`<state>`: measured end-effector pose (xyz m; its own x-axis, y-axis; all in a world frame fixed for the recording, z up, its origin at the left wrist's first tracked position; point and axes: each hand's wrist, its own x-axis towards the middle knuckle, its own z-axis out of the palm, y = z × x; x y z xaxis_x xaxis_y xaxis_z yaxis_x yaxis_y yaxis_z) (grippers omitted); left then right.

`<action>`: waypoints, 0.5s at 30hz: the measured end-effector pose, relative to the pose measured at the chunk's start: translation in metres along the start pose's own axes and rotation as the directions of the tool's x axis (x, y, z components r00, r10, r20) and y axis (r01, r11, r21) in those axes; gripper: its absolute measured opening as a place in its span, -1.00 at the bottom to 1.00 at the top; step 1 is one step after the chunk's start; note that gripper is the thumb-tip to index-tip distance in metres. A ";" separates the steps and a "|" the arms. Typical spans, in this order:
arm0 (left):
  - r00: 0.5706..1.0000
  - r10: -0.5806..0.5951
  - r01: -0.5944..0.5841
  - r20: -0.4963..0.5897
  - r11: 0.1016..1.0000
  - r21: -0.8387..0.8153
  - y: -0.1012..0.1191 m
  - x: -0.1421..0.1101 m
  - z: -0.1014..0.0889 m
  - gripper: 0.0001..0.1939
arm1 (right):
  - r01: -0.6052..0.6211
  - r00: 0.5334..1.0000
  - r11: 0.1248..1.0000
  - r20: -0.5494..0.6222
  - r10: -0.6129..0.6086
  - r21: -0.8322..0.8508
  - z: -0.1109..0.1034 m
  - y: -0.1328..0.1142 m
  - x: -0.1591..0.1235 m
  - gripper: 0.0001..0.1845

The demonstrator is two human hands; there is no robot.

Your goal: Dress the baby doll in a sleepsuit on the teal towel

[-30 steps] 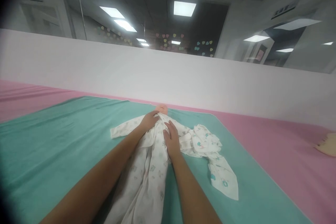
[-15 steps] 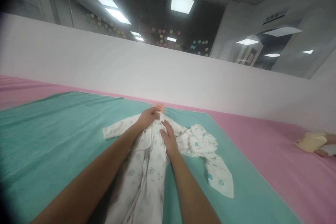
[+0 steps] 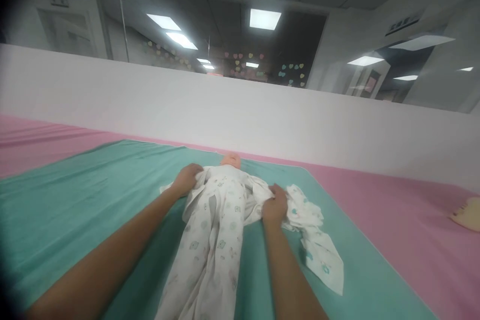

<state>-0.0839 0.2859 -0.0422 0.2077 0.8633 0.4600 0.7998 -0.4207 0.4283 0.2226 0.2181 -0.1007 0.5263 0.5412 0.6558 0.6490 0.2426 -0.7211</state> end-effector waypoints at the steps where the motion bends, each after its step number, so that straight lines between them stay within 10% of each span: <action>1: 1.000 -0.011 0.011 0.000 0.999 0.042 -0.007 -0.007 -0.002 -0.52 | 0.024 1.000 0.999 -0.002 -0.024 -0.032 -0.003 0.003 0.003 -0.47; 10: 1.000 0.003 0.000 -0.012 0.971 0.239 -0.018 -0.037 0.010 -0.52 | 0.237 0.950 0.971 0.198 -0.241 0.043 0.000 -0.069 -0.018 -0.66; 15: 0.997 -0.076 0.079 -0.023 0.960 0.267 -0.024 -0.033 0.009 -0.46 | 0.394 0.660 0.909 0.646 -0.384 0.138 0.016 -0.138 -0.051 -0.58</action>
<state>-0.1050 0.2698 -0.0749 0.1332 0.8861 0.4439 0.9351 -0.2608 0.2399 0.0980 0.1700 -0.0382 -0.2567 0.7838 0.5655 0.7210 0.5450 -0.4281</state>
